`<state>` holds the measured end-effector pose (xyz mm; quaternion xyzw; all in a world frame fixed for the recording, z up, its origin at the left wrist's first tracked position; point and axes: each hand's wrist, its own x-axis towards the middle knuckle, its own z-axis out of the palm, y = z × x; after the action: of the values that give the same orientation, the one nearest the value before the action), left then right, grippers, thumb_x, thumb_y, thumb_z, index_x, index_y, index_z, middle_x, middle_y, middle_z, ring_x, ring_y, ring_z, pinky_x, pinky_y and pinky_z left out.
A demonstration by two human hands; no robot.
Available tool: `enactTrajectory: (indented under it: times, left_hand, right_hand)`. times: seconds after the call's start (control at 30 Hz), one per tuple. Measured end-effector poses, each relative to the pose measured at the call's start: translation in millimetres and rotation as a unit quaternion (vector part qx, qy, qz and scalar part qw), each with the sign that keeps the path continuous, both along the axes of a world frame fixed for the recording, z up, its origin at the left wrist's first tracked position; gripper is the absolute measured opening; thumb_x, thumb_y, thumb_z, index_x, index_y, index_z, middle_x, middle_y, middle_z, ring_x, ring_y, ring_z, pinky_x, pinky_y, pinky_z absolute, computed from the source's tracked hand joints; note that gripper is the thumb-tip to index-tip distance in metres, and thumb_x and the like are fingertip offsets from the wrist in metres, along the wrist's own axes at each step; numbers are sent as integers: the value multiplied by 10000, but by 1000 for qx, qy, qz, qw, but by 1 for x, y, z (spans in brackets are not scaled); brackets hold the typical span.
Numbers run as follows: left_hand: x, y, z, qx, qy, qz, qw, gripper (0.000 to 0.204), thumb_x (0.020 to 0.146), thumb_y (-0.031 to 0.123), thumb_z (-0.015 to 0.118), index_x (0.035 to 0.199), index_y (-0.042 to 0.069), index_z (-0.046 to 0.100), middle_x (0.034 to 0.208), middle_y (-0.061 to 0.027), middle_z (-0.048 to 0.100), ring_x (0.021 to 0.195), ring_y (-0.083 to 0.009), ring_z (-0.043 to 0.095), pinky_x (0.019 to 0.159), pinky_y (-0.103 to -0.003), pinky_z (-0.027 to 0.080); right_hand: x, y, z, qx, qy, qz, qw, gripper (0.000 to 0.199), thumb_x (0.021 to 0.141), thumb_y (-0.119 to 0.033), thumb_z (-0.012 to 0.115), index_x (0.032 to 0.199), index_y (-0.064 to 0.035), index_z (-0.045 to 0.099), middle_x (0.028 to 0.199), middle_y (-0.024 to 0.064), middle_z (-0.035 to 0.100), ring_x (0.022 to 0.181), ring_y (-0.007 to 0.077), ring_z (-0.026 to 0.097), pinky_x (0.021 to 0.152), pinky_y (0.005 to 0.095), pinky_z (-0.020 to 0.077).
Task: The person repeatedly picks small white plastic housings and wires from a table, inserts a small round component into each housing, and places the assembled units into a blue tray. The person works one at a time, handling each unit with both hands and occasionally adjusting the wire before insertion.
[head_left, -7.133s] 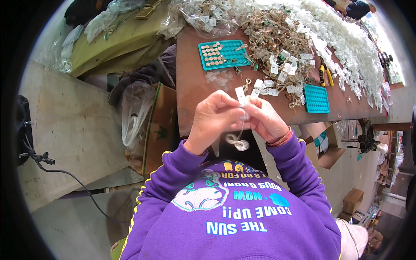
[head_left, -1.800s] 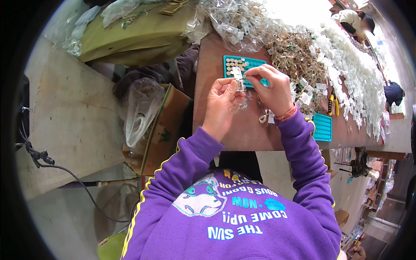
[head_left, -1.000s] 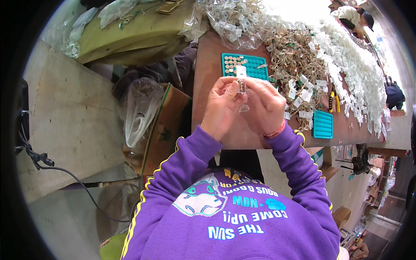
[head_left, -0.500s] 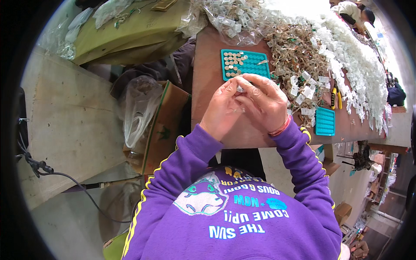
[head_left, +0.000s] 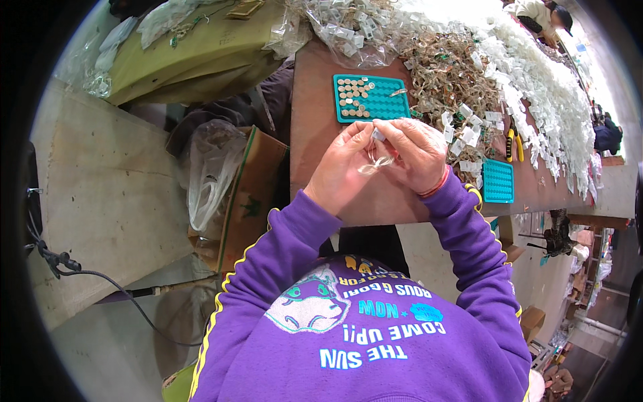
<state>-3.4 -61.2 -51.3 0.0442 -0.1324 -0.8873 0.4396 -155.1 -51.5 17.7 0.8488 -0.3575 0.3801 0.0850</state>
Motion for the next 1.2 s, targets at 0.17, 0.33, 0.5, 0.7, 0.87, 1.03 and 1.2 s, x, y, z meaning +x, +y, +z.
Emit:
enactTrajectory:
  times: [0.17,0.33,0.5,0.7,0.87,1.03,1.2]
  left_hand:
    - [1,-5,4,12,-23,97,995,137,974,124,561,1096,61,554,1043,-109,638,947,-218,651,838,-336,547]
    - [2,-6,1,30,-40,178,983,158,957,106,583,1112,80,565,1036,-122,643,981,-232,644,874,-381,543]
    - [3,-5,-2,30,-8,87,996,188,952,136,596,1127,78,563,1081,-111,627,1043,-259,610,942,-429,500]
    - [2,-2,-1,37,-9,25,999,222,958,169,599,1163,94,561,1054,-80,635,1021,-208,616,814,-361,530]
    - [2,-1,0,24,-46,41,998,212,972,223,589,1145,103,560,1041,-40,612,951,-146,609,801,-301,522]
    - [0,-1,5,14,-55,38,998,181,989,224,558,1099,81,561,1010,-35,620,930,-135,619,797,-311,529]
    - [-1,6,14,-45,-159,84,983,194,951,162,584,1114,61,556,1066,-34,614,986,-136,608,862,-282,503]
  right_hand:
    - [9,10,-3,151,-115,-81,979,262,789,-92,690,1050,-87,696,929,99,683,802,278,663,726,358,542]
    - [-1,37,-12,235,-39,-128,963,179,792,-95,687,970,-95,698,929,97,674,808,309,652,733,371,532]
    - [-2,35,-20,299,-187,-135,926,286,830,-88,693,1112,-58,657,981,111,675,903,241,666,785,318,530]
    - [1,8,-16,348,-272,-12,897,473,815,-53,725,1267,-35,587,1101,98,650,973,158,654,830,278,537]
    - [4,9,-15,180,-114,-21,977,420,766,2,696,1181,-47,652,1085,127,671,939,248,679,803,314,553]
    - [-1,3,-16,63,-45,-4,997,401,714,-14,697,1113,-29,670,1079,129,679,931,285,678,801,349,560]
    - [-11,3,-9,99,-20,-16,995,403,690,-53,713,1089,-37,664,1004,115,677,861,262,676,741,346,564]
